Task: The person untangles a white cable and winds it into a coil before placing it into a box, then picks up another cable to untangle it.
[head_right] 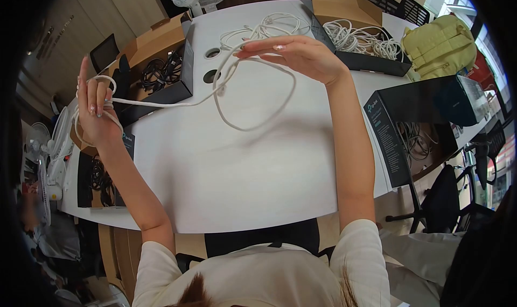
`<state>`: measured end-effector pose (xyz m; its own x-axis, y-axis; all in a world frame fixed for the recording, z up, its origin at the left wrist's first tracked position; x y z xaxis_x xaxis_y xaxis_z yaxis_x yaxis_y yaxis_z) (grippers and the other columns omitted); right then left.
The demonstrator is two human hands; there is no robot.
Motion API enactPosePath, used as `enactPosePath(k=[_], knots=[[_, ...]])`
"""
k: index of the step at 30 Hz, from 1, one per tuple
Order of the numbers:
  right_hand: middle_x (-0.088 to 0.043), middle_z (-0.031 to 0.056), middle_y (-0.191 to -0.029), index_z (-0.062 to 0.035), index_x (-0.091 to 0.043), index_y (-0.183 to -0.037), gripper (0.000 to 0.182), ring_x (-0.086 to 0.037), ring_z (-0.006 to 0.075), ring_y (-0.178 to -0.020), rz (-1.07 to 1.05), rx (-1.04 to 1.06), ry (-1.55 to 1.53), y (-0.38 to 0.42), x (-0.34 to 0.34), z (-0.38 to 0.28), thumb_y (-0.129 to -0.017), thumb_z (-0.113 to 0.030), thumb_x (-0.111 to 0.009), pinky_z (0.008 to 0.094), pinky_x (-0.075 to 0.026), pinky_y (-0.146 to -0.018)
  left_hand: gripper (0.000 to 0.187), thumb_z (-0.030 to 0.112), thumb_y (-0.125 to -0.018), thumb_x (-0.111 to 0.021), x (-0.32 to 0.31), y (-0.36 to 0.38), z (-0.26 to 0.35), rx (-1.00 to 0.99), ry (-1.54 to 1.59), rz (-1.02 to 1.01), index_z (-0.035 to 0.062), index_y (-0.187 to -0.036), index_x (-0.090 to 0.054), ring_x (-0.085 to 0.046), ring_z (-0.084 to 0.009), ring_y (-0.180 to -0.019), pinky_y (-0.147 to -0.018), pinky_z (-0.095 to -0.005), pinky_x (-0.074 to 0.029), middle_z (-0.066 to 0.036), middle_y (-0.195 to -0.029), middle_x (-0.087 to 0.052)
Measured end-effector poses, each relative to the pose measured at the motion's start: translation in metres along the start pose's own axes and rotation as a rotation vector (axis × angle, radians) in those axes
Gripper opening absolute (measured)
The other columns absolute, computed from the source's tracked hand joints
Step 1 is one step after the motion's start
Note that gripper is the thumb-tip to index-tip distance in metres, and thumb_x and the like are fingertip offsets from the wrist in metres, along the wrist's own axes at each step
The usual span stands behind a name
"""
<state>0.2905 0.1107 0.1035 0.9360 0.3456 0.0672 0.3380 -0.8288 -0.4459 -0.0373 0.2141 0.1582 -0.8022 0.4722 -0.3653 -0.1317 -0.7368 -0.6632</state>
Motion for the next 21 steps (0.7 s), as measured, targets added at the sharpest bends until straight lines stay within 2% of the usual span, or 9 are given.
enactPosePath(k=[1,4,7,10,14,15,18,19,21], knots=[[-0.056,0.0183,-0.114,0.0077,-0.044,-0.123,0.046,-0.048,0.0298,-0.115,0.032,0.015,-0.075,-0.001,-0.001,0.001,-0.09,-0.025,-0.044,0.0375,-0.035,-0.099,0.04,0.017,-0.098,-0.027,0.001,-0.001,-0.002,-0.035,-0.042,0.069,-0.0061,-0.13,-0.033,-0.025,0.0017,-0.041,-0.046,-0.0141,-0.034,0.007,-0.049,-0.026],[-0.061,0.008,-0.096,0.0013,-0.05,-0.12,0.037,-0.056,0.0175,-0.101,0.118,-0.052,-0.036,-0.007,-0.007,-0.002,-0.091,-0.021,-0.046,0.0282,-0.042,-0.089,0.042,0.019,-0.098,-0.027,0.012,-0.003,-0.006,-0.115,-0.019,0.054,-0.0073,-0.131,-0.029,-0.025,-0.0004,-0.044,-0.055,-0.0171,-0.037,0.006,-0.052,-0.024],[-0.058,0.0016,-0.082,0.0007,-0.052,-0.117,0.035,-0.058,0.0108,-0.083,0.096,-0.08,-0.129,-0.009,-0.003,0.008,-0.09,-0.022,-0.048,0.0251,-0.045,-0.079,0.041,0.021,-0.098,-0.028,0.007,-0.001,-0.006,-0.17,-0.026,0.139,-0.0053,-0.13,-0.03,-0.024,-0.0017,-0.044,-0.057,-0.0185,-0.037,0.005,-0.052,-0.023],[-0.057,0.0,-0.077,-0.0009,-0.056,-0.111,0.031,-0.056,0.0083,-0.074,0.142,-0.168,-0.015,-0.014,-0.012,0.011,-0.088,-0.021,-0.052,0.0244,-0.045,-0.074,0.04,0.021,-0.098,-0.029,-0.001,0.003,-0.008,-0.207,-0.096,0.215,-0.0029,-0.129,-0.033,-0.024,-0.0021,-0.044,-0.058,-0.0186,-0.037,0.005,-0.051,-0.023],[-0.058,0.0026,-0.078,-0.0021,-0.058,-0.105,0.03,-0.055,0.0094,-0.077,0.143,-0.304,0.239,-0.027,-0.044,0.011,-0.083,-0.021,-0.058,0.0253,-0.045,-0.076,0.038,0.021,-0.098,-0.028,-0.005,0.007,-0.007,-0.247,-0.095,0.231,-0.001,-0.128,-0.034,-0.024,-0.0022,-0.043,-0.057,-0.0191,-0.038,0.005,-0.051,-0.024],[-0.061,0.0056,-0.086,-0.003,-0.058,-0.107,0.032,-0.057,0.0122,-0.081,0.085,-0.279,0.264,-0.029,-0.048,0.023,-0.08,-0.02,-0.062,0.0272,-0.046,-0.078,0.038,0.021,-0.098,-0.028,-0.006,0.008,-0.007,-0.254,-0.075,0.22,-0.001,-0.128,-0.034,-0.024,-0.0022,-0.043,-0.057,-0.0192,-0.038,0.005,-0.051,-0.024],[-0.062,0.0113,-0.098,-0.0027,-0.059,-0.108,0.049,-0.057,0.0214,-0.092,-0.022,-0.308,0.483,-0.036,-0.073,0.042,-0.075,-0.037,-0.068,0.0319,-0.046,-0.08,0.038,0.022,-0.099,-0.026,-0.009,0.01,-0.003,-0.254,-0.041,0.207,-0.0006,-0.129,-0.034,-0.024,-0.0023,-0.044,-0.059,-0.0191,-0.039,0.005,-0.051,-0.024],[-0.062,0.0069,-0.1,-0.0097,-0.057,-0.114,0.045,-0.058,0.0179,-0.087,-0.013,-0.267,0.516,-0.038,-0.084,0.051,-0.076,-0.029,-0.068,0.0326,-0.048,-0.077,0.039,0.022,-0.099,-0.026,-0.009,0.01,-0.003,-0.255,-0.02,0.197,-0.0005,-0.129,-0.034,-0.024,-0.0024,-0.044,-0.059,-0.019,-0.039,0.005,-0.051,-0.024],[-0.062,0.0102,-0.098,-0.0059,-0.055,-0.115,0.054,-0.059,0.0188,-0.086,-0.028,-0.343,0.486,-0.043,-0.105,0.061,-0.073,-0.034,-0.071,0.0319,-0.049,-0.074,0.038,0.022,-0.098,-0.027,-0.011,0.011,-0.003,-0.263,0.006,0.214,-0.0004,-0.129,-0.033,-0.023,-0.0021,-0.043,-0.055,-0.0175,-0.039,0.005,-0.05,-0.024]])
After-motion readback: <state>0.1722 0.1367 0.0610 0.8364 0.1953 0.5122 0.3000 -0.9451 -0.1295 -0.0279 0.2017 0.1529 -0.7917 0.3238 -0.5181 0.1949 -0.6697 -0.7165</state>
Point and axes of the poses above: each hand's wrist, its own y-axis away from the middle knuckle, its own x-axis out of the back of the hand, z = x × y, the point moved 1 cm from there along -y, towards the middle knuckle
